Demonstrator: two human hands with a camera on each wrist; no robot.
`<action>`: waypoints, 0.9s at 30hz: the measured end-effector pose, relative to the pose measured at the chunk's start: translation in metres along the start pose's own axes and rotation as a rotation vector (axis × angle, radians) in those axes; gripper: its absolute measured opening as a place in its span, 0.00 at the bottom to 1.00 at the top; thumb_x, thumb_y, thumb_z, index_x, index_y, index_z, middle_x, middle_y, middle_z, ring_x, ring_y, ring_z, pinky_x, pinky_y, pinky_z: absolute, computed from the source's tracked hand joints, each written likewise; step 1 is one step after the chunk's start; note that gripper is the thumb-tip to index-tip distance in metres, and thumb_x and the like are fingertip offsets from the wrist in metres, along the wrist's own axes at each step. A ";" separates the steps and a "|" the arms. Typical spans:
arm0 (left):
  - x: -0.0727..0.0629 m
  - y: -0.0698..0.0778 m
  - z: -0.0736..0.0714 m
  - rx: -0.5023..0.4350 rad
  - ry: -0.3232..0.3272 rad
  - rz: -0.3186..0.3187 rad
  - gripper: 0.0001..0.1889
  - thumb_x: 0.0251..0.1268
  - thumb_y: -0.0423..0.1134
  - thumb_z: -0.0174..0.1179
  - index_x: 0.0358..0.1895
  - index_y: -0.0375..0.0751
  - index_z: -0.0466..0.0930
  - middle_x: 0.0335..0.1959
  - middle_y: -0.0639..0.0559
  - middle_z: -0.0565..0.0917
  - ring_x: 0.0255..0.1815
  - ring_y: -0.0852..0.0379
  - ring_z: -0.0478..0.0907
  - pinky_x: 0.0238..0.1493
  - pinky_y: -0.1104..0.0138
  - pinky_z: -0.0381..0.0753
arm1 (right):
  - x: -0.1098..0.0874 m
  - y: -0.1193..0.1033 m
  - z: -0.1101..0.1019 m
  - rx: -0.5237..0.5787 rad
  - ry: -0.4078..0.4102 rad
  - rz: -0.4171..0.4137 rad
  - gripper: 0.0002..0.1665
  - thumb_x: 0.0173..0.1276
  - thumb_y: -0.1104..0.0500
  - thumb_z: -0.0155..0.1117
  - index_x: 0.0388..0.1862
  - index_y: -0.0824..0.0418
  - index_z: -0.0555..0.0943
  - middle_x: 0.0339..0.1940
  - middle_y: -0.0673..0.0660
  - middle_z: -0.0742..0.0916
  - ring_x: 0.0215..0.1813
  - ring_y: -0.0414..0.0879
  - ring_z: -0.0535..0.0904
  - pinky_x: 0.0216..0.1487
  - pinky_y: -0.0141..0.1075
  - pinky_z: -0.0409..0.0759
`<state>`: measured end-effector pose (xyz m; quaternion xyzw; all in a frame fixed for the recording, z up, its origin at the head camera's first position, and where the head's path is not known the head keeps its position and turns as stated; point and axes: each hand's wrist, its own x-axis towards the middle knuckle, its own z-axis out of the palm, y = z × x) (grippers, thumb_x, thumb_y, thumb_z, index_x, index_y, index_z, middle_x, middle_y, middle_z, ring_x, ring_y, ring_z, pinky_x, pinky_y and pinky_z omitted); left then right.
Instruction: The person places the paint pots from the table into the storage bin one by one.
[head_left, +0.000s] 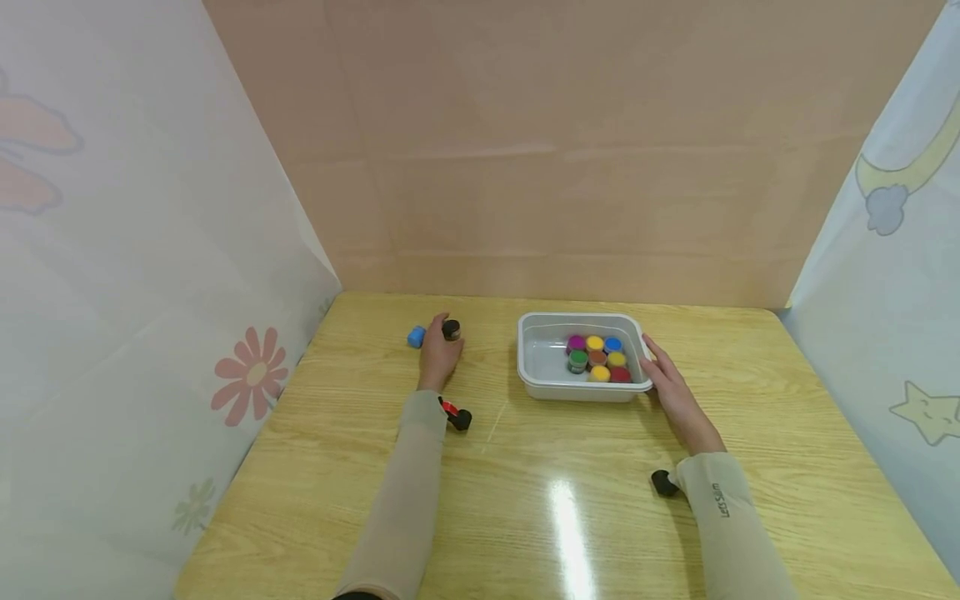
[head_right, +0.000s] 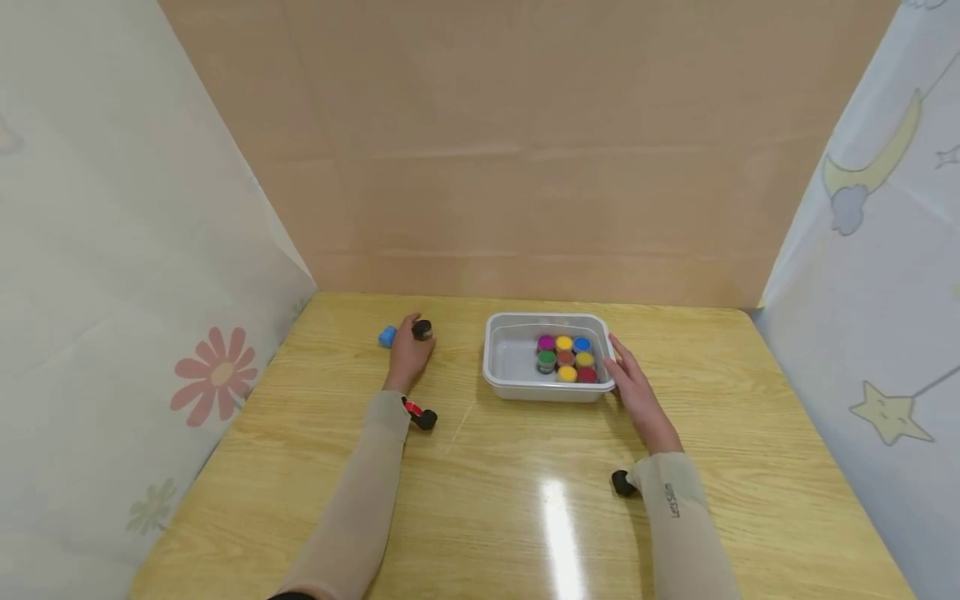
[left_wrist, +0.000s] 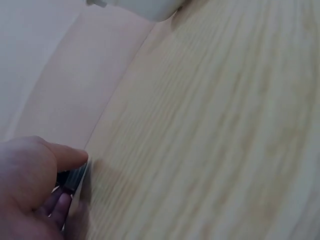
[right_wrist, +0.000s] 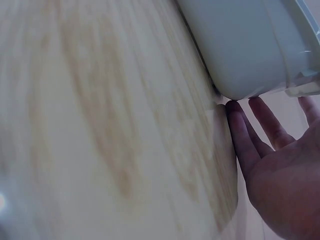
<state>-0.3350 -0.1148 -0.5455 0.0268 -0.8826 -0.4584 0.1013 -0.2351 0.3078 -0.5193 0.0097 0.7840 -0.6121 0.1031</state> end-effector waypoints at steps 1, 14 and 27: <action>0.001 -0.001 0.000 0.002 -0.001 0.002 0.32 0.70 0.31 0.66 0.76 0.38 0.66 0.72 0.36 0.74 0.74 0.39 0.72 0.74 0.49 0.72 | -0.001 -0.001 0.000 -0.002 -0.001 -0.001 0.43 0.82 0.31 0.39 0.86 0.35 0.36 0.87 0.65 0.49 0.84 0.64 0.49 0.82 0.63 0.47; 0.003 -0.003 0.000 0.036 -0.014 0.019 0.23 0.73 0.29 0.63 0.69 0.36 0.73 0.67 0.35 0.79 0.71 0.38 0.74 0.73 0.49 0.73 | -0.002 -0.003 0.000 -0.003 0.005 -0.008 0.43 0.82 0.31 0.40 0.86 0.35 0.37 0.87 0.67 0.50 0.84 0.64 0.50 0.82 0.63 0.48; 0.001 0.000 -0.005 0.052 -0.052 0.077 0.21 0.71 0.29 0.65 0.65 0.35 0.76 0.64 0.36 0.81 0.68 0.37 0.76 0.71 0.48 0.75 | -0.003 -0.001 0.000 0.013 -0.004 -0.023 0.42 0.83 0.33 0.40 0.87 0.36 0.37 0.88 0.58 0.42 0.86 0.63 0.44 0.82 0.64 0.46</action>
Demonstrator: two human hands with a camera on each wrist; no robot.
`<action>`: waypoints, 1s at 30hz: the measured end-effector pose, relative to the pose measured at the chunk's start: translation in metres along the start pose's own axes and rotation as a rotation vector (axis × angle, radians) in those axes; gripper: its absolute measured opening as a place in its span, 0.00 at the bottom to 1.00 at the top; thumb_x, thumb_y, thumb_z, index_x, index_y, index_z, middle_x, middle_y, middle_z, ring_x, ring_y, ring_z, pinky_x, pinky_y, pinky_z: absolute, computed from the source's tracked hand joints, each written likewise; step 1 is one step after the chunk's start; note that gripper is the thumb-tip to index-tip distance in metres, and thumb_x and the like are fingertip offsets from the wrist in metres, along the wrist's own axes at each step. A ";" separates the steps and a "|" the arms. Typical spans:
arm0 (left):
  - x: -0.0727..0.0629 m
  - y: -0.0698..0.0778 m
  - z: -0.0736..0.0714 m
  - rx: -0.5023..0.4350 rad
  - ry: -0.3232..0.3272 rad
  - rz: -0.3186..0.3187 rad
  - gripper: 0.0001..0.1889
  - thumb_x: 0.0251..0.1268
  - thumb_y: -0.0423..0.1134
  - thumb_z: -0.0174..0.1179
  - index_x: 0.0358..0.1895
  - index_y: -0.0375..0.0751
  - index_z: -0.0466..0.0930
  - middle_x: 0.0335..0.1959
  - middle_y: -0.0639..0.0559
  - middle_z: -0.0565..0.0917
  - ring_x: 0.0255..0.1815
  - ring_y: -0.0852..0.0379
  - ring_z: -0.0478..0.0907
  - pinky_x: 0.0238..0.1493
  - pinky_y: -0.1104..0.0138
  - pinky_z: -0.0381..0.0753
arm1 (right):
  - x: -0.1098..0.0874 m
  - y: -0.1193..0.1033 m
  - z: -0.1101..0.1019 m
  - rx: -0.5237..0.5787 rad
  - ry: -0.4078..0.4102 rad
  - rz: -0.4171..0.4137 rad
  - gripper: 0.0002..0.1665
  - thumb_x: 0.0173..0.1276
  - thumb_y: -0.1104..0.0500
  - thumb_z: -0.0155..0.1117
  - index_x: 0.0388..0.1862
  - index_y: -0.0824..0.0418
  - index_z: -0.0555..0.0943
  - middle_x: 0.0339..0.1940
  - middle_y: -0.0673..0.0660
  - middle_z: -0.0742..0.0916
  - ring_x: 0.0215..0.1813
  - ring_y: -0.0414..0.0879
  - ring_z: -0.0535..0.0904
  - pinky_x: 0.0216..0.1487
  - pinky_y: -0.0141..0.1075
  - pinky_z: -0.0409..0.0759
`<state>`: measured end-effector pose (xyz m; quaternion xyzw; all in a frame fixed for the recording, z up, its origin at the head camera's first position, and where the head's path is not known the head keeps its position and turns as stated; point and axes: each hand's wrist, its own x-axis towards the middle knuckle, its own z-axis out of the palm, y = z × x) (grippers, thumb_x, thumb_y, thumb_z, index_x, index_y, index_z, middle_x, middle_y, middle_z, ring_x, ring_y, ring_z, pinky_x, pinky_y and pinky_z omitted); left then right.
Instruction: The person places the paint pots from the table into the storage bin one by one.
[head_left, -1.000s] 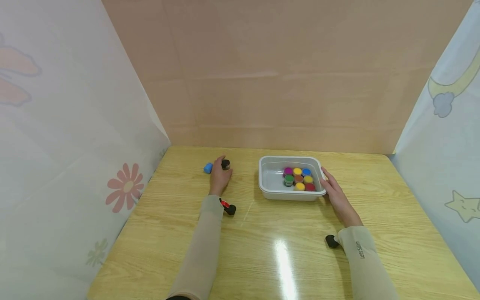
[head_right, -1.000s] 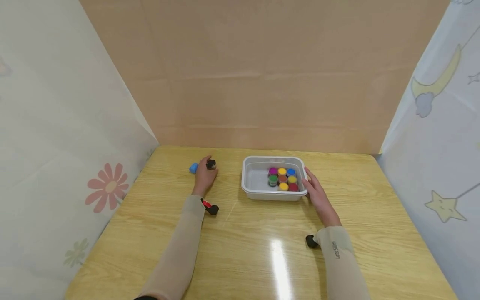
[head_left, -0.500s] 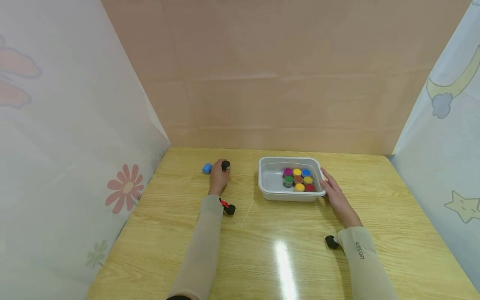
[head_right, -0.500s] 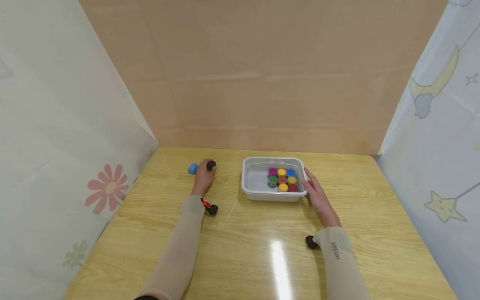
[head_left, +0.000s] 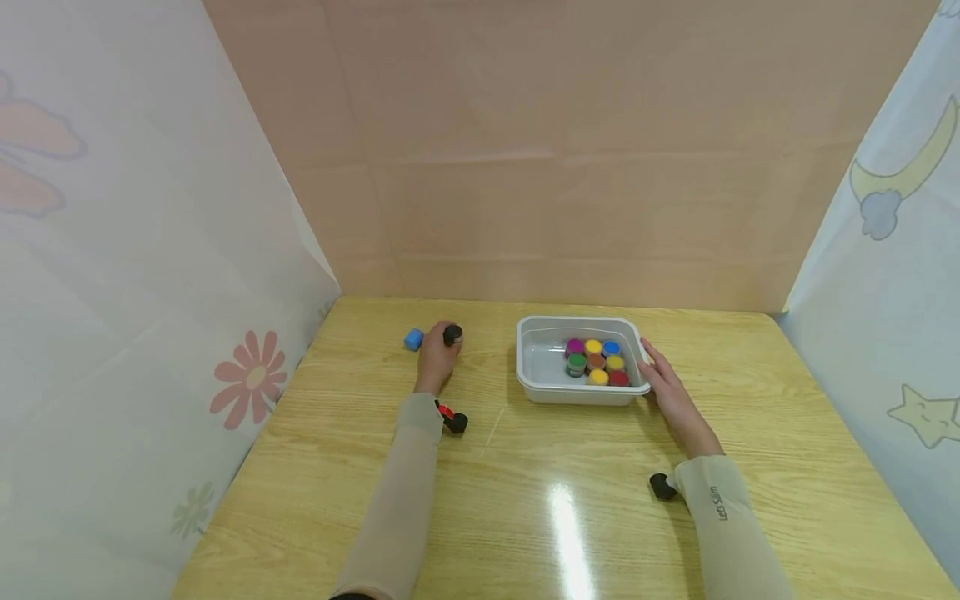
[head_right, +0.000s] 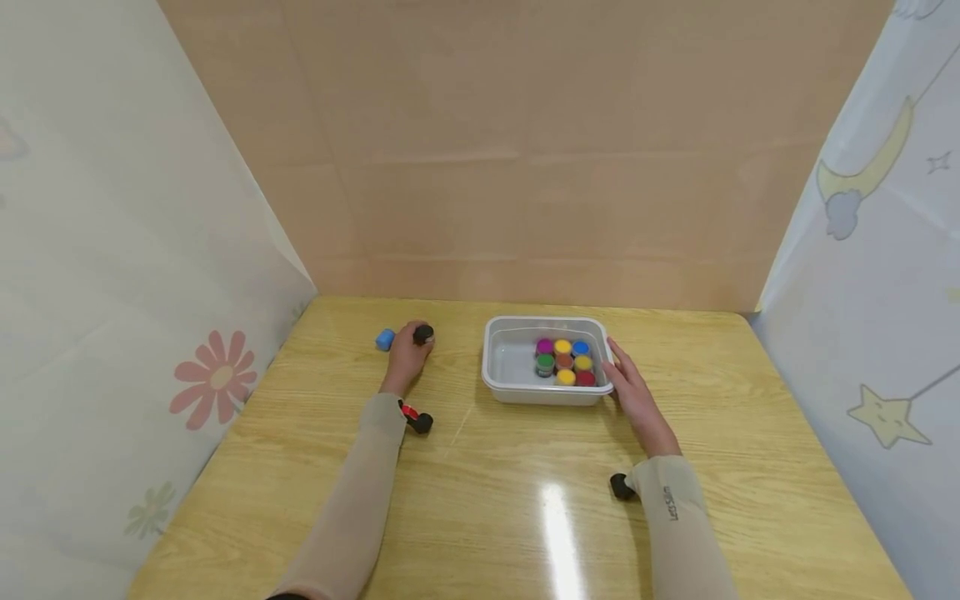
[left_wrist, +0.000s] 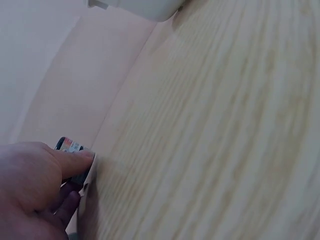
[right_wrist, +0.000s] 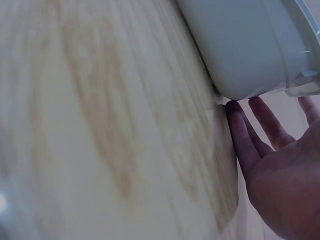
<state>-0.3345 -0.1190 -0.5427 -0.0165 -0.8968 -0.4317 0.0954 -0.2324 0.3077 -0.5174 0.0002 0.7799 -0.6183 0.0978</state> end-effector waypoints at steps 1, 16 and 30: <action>0.000 0.001 -0.001 0.000 -0.007 0.011 0.21 0.71 0.29 0.65 0.64 0.35 0.77 0.64 0.36 0.81 0.68 0.37 0.77 0.71 0.48 0.75 | 0.000 0.000 0.000 -0.001 0.001 0.001 0.42 0.83 0.33 0.40 0.87 0.36 0.37 0.88 0.58 0.42 0.86 0.63 0.43 0.82 0.64 0.46; -0.006 0.019 -0.008 -0.108 -0.101 0.043 0.21 0.74 0.34 0.64 0.66 0.40 0.76 0.64 0.40 0.81 0.62 0.42 0.80 0.62 0.50 0.81 | 0.000 -0.001 0.000 -0.015 0.001 0.011 0.42 0.83 0.32 0.39 0.86 0.34 0.37 0.88 0.60 0.43 0.86 0.64 0.44 0.82 0.64 0.46; -0.004 0.042 -0.012 -0.166 -0.166 0.115 0.23 0.75 0.38 0.63 0.69 0.38 0.74 0.64 0.40 0.81 0.63 0.43 0.79 0.66 0.52 0.79 | 0.000 -0.004 0.002 -0.016 0.009 0.023 0.42 0.83 0.33 0.39 0.87 0.37 0.36 0.87 0.66 0.49 0.84 0.64 0.49 0.82 0.63 0.47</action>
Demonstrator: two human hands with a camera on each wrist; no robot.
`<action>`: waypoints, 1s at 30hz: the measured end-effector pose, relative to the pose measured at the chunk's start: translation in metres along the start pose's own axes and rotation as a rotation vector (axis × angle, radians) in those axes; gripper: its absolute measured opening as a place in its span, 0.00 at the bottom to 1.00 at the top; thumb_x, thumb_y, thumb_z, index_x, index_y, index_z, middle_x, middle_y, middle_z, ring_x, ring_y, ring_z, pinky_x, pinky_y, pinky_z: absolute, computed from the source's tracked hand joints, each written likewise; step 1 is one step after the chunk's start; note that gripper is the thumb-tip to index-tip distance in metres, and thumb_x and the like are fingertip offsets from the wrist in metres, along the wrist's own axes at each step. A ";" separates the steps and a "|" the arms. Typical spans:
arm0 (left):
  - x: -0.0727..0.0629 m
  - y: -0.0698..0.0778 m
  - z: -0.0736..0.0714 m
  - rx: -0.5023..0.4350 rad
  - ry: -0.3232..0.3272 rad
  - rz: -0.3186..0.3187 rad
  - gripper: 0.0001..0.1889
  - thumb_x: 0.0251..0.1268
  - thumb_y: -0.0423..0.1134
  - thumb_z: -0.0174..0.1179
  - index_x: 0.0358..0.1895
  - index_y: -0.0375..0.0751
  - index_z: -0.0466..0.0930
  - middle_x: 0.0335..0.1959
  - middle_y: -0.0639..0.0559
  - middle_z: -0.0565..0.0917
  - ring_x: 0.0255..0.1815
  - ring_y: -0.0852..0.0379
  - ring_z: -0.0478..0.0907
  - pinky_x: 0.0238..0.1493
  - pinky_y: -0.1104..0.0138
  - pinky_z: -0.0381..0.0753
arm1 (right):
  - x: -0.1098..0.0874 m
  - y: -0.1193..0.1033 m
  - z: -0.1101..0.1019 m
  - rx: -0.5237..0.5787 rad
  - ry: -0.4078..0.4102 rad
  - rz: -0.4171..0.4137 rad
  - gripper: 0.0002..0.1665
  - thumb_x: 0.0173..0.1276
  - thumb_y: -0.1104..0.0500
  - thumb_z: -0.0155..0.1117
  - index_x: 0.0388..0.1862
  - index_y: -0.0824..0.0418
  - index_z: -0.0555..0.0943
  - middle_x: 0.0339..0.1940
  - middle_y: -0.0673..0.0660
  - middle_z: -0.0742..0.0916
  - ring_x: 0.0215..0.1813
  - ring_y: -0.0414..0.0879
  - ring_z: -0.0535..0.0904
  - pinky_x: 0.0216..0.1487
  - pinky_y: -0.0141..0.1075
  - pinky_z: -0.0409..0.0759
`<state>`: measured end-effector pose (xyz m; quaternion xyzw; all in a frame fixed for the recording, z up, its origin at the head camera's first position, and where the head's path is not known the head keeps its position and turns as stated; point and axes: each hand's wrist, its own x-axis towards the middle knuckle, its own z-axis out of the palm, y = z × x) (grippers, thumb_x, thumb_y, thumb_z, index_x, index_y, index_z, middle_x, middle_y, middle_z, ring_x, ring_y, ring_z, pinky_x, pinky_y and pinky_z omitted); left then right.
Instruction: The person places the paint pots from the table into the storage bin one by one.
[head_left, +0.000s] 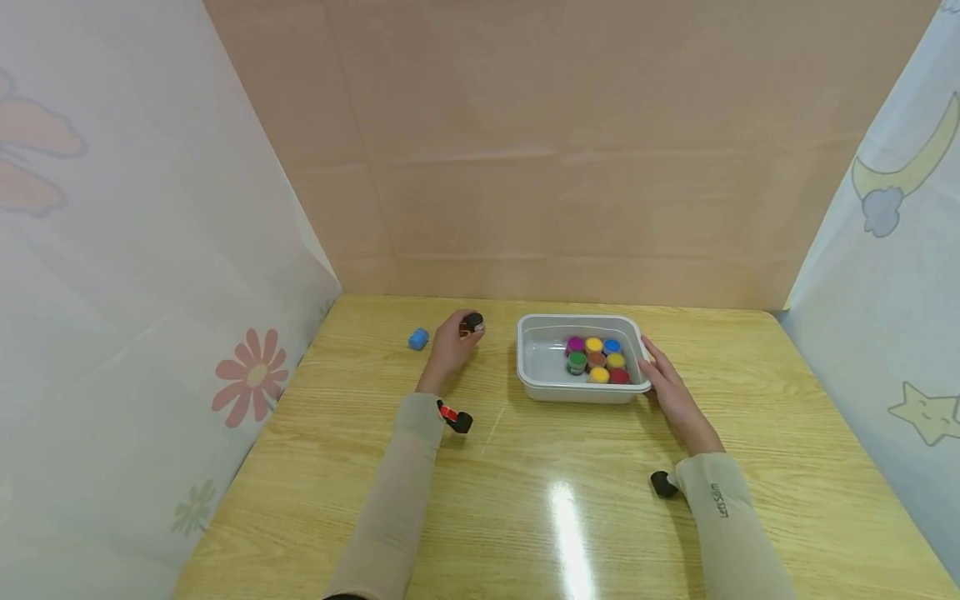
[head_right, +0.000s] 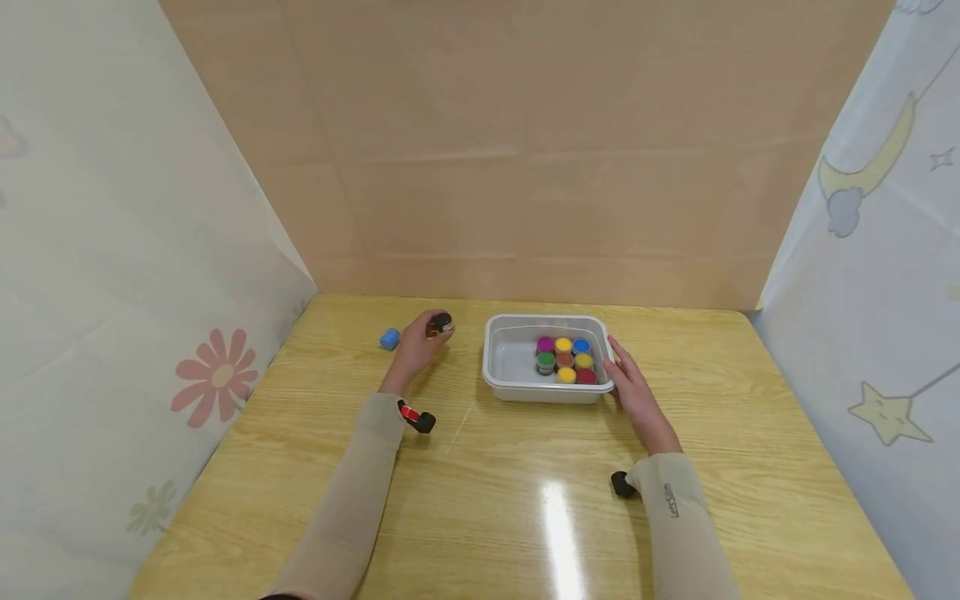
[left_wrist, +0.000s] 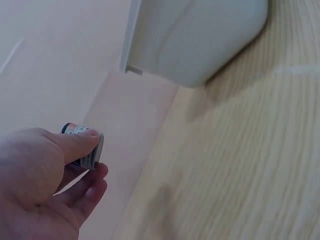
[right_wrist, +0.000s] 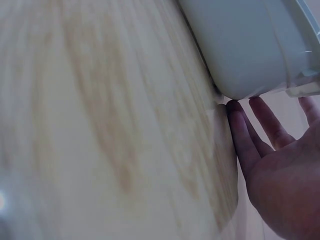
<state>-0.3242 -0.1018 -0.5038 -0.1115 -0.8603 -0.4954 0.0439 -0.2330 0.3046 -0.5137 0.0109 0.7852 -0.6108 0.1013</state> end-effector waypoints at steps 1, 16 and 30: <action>0.000 0.002 0.000 -0.005 0.000 0.007 0.23 0.76 0.38 0.63 0.69 0.38 0.73 0.64 0.39 0.81 0.63 0.43 0.79 0.66 0.52 0.80 | 0.000 0.000 0.000 -0.002 -0.003 -0.001 0.41 0.84 0.34 0.38 0.87 0.37 0.36 0.87 0.66 0.49 0.84 0.65 0.49 0.82 0.63 0.47; -0.003 0.030 0.005 -0.197 0.093 0.104 0.29 0.74 0.37 0.64 0.72 0.36 0.65 0.60 0.38 0.83 0.58 0.45 0.81 0.57 0.59 0.83 | 0.001 0.004 -0.001 0.016 -0.005 -0.008 0.41 0.83 0.34 0.40 0.86 0.35 0.37 0.88 0.58 0.41 0.86 0.63 0.40 0.83 0.64 0.43; -0.011 0.051 0.007 -0.349 0.019 0.215 0.19 0.70 0.42 0.69 0.62 0.46 0.83 0.54 0.46 0.84 0.52 0.51 0.83 0.59 0.56 0.85 | 0.000 0.006 0.000 0.018 0.008 -0.004 0.40 0.83 0.33 0.41 0.86 0.32 0.40 0.89 0.53 0.41 0.87 0.60 0.36 0.83 0.64 0.40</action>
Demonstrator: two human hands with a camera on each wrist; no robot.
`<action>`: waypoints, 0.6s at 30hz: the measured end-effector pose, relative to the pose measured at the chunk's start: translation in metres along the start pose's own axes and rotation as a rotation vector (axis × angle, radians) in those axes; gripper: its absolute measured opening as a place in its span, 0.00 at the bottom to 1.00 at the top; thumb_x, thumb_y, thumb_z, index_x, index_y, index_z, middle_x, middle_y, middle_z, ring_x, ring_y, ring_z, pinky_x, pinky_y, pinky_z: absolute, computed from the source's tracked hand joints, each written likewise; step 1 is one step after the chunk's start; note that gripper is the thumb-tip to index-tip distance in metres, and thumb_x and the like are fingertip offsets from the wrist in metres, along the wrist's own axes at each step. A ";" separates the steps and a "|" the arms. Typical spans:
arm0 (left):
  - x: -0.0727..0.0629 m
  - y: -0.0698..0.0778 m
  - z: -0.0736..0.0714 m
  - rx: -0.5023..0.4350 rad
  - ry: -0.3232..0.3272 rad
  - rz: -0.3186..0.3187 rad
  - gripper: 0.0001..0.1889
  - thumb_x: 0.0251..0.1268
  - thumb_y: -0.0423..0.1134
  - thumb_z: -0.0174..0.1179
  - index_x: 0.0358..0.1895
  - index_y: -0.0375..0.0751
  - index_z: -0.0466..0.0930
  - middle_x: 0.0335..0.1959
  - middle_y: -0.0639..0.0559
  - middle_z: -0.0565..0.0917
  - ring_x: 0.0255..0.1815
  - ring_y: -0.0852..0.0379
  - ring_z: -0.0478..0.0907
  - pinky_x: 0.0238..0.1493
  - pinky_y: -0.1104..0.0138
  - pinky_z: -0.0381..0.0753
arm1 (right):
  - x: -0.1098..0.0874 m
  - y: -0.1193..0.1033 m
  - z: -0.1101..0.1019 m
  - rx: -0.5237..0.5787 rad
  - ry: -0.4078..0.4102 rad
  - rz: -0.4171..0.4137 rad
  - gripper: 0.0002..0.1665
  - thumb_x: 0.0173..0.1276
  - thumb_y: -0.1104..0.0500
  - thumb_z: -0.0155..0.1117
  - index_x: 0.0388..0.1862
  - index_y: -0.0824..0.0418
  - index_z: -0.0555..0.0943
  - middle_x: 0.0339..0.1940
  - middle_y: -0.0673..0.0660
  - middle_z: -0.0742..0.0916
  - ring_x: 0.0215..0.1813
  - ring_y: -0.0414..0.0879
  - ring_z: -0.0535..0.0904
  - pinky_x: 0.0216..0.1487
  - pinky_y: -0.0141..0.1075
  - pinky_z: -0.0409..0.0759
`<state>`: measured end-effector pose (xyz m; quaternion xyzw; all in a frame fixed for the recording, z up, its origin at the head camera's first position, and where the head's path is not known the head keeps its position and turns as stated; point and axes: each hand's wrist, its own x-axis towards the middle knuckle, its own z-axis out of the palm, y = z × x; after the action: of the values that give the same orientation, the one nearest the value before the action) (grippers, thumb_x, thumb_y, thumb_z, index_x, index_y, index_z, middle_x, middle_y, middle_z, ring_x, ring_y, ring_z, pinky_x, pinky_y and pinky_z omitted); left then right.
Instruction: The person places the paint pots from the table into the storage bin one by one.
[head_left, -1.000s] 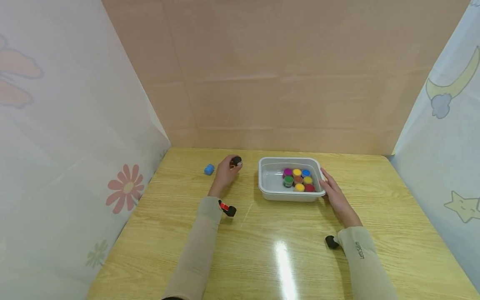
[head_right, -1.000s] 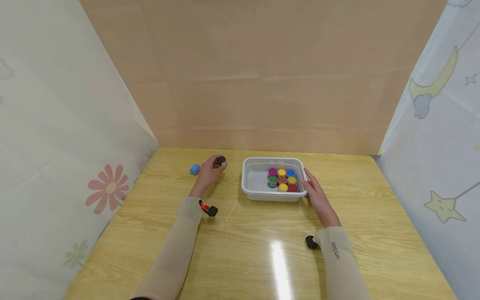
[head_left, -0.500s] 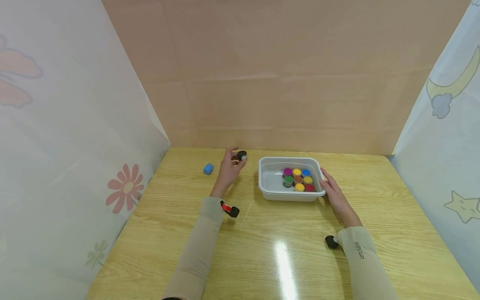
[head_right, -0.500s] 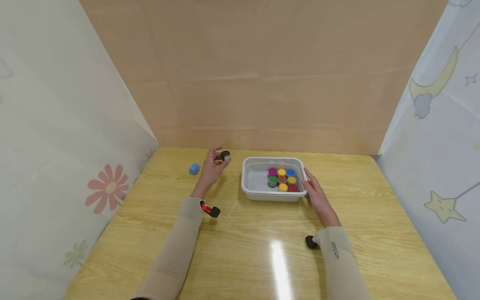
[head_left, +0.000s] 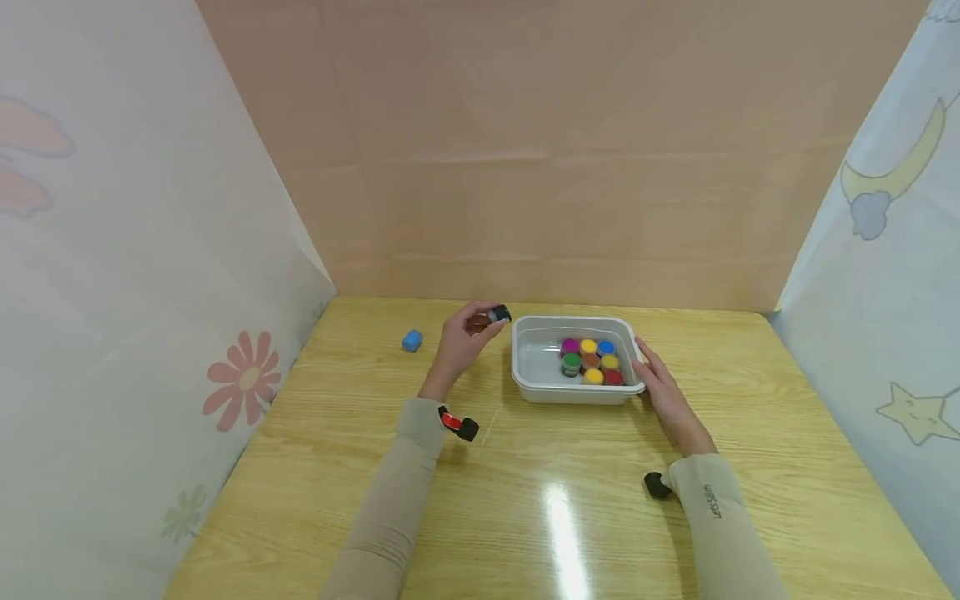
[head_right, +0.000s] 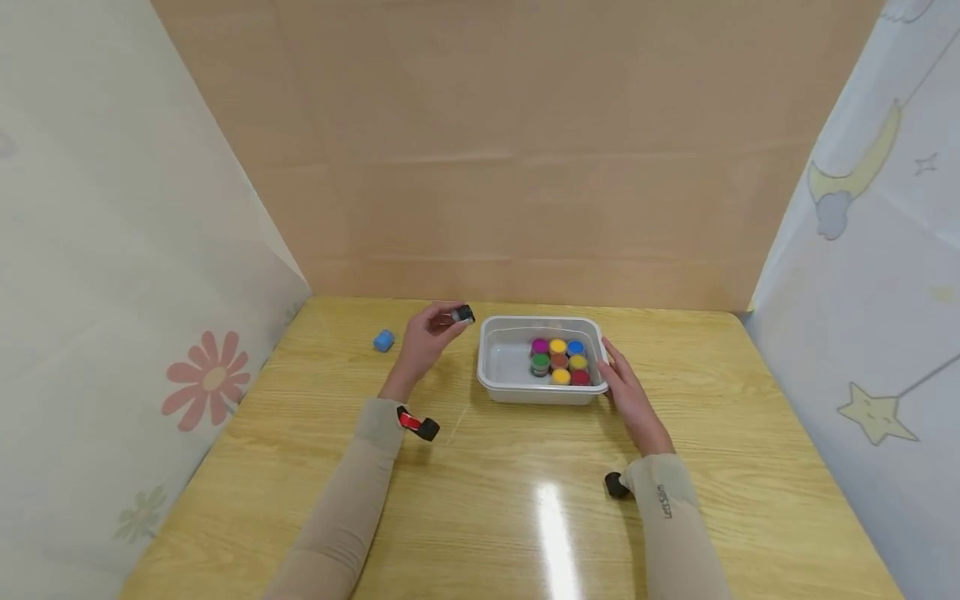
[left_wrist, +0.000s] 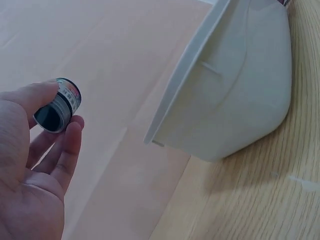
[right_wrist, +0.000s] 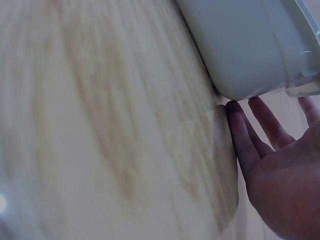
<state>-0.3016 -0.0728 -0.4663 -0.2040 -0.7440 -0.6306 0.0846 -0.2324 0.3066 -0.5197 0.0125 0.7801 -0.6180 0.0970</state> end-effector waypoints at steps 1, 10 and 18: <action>0.000 0.001 0.001 -0.009 -0.006 0.001 0.19 0.70 0.41 0.69 0.62 0.44 0.83 0.55 0.46 0.83 0.53 0.50 0.83 0.59 0.54 0.85 | 0.000 0.000 0.000 -0.002 -0.003 -0.003 0.40 0.83 0.33 0.41 0.86 0.32 0.40 0.88 0.53 0.40 0.87 0.61 0.35 0.83 0.65 0.39; 0.003 0.006 0.012 0.037 -0.021 -0.004 0.22 0.67 0.36 0.71 0.62 0.39 0.78 0.56 0.43 0.83 0.53 0.49 0.82 0.56 0.57 0.86 | -0.001 0.001 -0.001 -0.001 -0.004 -0.009 0.40 0.83 0.32 0.41 0.86 0.31 0.40 0.88 0.53 0.40 0.87 0.61 0.35 0.83 0.64 0.40; 0.003 0.008 0.022 0.060 -0.067 0.036 0.18 0.65 0.36 0.72 0.57 0.41 0.82 0.50 0.45 0.85 0.51 0.52 0.82 0.49 0.68 0.85 | 0.000 0.000 0.000 0.005 -0.008 -0.019 0.41 0.82 0.32 0.41 0.86 0.32 0.41 0.88 0.53 0.40 0.87 0.60 0.34 0.83 0.64 0.40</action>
<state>-0.2978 -0.0504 -0.4624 -0.2356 -0.7612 -0.5992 0.0772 -0.2319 0.3064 -0.5195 0.0030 0.7782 -0.6209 0.0941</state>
